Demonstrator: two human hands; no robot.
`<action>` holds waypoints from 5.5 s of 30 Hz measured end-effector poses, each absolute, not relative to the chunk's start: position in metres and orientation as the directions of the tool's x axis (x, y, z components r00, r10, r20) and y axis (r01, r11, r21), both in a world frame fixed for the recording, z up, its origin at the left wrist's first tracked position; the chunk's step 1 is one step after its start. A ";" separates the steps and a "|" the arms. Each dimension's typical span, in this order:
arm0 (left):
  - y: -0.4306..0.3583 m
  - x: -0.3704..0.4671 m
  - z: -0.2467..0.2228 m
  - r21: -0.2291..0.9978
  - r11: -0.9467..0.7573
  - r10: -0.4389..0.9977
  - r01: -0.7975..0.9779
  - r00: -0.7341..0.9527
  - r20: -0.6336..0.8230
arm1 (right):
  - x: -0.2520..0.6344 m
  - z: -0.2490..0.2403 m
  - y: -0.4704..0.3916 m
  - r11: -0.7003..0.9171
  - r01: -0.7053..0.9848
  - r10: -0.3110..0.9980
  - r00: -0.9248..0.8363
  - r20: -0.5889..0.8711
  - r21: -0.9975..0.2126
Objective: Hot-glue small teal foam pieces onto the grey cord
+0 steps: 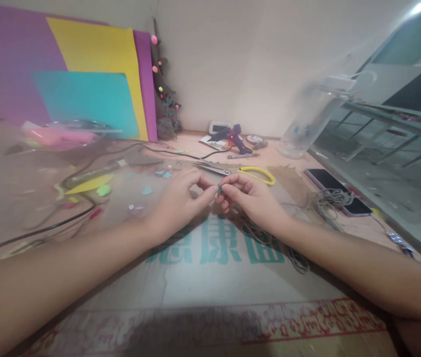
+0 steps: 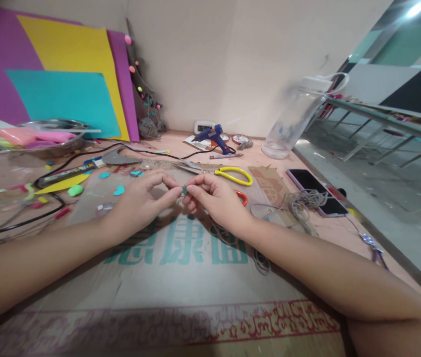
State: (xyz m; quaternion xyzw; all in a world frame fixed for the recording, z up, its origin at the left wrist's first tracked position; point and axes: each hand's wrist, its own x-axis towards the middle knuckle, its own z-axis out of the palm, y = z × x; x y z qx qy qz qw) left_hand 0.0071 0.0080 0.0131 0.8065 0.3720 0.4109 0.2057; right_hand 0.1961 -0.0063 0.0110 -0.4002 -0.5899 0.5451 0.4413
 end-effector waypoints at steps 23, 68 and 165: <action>0.015 0.006 0.012 0.894 -0.352 0.926 0.277 0.245 0.289 | 0.196 0.012 -0.005 0.004 -0.022 0.957 -0.289 0.011 -1.000; 0.015 0.007 0.010 0.864 -0.393 0.903 0.314 0.311 0.298 | 0.196 0.012 -0.008 0.133 0.138 0.950 -0.299 0.086 -0.981; 0.012 0.005 0.007 0.640 -0.655 0.755 0.403 0.374 0.538 | 0.200 0.014 -0.008 0.214 0.149 0.965 -0.186 0.185 -0.965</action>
